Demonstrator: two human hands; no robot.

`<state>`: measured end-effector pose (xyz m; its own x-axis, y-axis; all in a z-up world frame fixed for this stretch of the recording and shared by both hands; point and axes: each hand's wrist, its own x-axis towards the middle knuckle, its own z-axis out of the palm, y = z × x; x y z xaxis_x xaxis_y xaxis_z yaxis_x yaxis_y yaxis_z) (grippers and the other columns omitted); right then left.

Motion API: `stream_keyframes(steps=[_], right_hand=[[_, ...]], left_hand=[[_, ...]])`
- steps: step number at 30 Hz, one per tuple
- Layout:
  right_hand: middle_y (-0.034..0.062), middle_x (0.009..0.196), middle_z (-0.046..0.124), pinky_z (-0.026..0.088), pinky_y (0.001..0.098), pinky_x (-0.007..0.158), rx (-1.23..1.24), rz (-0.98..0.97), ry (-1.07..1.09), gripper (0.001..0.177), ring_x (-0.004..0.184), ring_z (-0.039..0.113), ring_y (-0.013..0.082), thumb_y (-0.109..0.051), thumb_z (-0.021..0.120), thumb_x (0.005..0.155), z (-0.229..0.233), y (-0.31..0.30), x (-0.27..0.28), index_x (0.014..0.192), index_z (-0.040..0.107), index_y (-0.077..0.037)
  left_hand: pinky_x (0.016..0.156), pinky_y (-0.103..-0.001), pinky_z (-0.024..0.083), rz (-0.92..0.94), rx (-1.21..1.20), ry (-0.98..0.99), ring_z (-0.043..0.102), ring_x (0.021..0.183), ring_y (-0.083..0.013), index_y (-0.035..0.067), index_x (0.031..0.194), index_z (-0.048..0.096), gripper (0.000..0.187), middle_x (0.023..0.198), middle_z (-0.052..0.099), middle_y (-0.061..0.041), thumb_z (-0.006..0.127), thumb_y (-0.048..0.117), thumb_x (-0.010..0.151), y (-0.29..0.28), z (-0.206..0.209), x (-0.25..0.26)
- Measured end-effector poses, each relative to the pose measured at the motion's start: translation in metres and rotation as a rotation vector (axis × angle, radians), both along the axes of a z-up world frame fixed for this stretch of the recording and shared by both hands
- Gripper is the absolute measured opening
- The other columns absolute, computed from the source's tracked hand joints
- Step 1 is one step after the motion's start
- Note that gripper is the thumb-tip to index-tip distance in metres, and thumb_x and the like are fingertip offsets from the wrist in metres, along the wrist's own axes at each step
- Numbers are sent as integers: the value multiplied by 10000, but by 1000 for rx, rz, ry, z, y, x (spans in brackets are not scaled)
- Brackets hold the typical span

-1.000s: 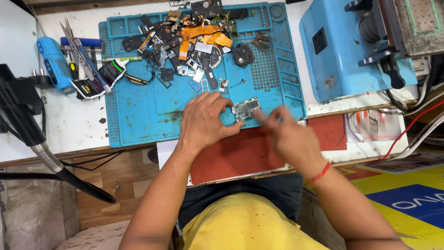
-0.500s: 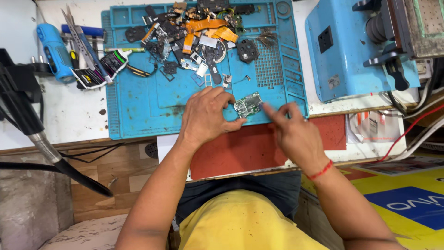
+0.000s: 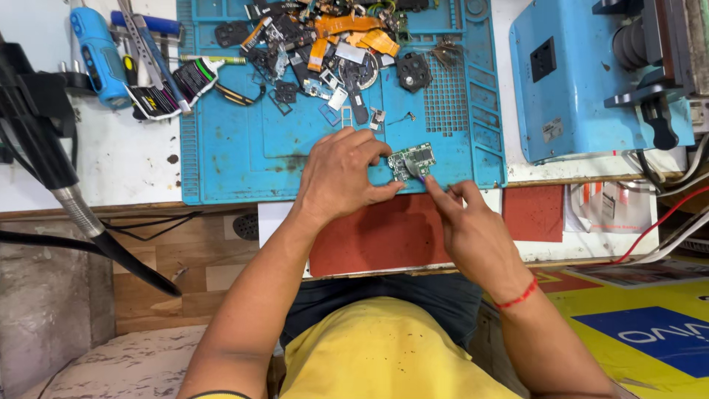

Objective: The person uses a toothbrush to scrub a small circuit board placed on a blue work mat. They repeatedly brush the surface of the board, occasionally lifting and repositioning it to access different areas.

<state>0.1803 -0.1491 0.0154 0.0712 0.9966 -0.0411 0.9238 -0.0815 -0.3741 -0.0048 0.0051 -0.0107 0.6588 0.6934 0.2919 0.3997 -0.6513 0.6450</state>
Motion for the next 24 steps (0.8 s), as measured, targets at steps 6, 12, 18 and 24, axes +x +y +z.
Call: stream_keyframes(steps=[6, 12, 18, 24], right_hand=[[176, 1098, 576, 526, 477, 554, -71, 64, -21, 572, 644, 633, 389, -3, 555, 899, -4, 12, 7, 1455, 575, -134], [129, 1069, 585, 510, 480, 532, 1, -1, -42, 476, 645, 637, 367, -177, 654, 950, -2, 6, 10, 1421, 599, -216], [116, 1074, 589, 528, 483, 604, 96, 43, -26, 523, 716, 643, 369, -77, 620, 923, 2, 16, 17, 1436, 619, -180], [126, 1014, 600, 518, 491, 590, 32, -49, -88, 476, 712, 637, 381, -57, 604, 975, 18, 21, 4, 1431, 641, -190]], left_hand=[[727, -393, 513, -18, 17, 13, 627, 800, -223, 126, 922, 751, 396, 791, 644, 9, 921, 377, 668, 0, 3, 2], [732, -398, 513, 5, -11, 4, 627, 805, -223, 124, 901, 735, 412, 801, 656, 11, 921, 398, 656, -2, 0, 1], [738, -407, 502, 25, -66, 76, 631, 821, -233, 128, 873, 734, 404, 778, 641, -3, 922, 414, 659, -2, -1, 3], [761, -403, 501, 18, -46, 44, 636, 839, -225, 124, 892, 729, 418, 808, 656, 13, 917, 428, 675, -5, -2, 1]])
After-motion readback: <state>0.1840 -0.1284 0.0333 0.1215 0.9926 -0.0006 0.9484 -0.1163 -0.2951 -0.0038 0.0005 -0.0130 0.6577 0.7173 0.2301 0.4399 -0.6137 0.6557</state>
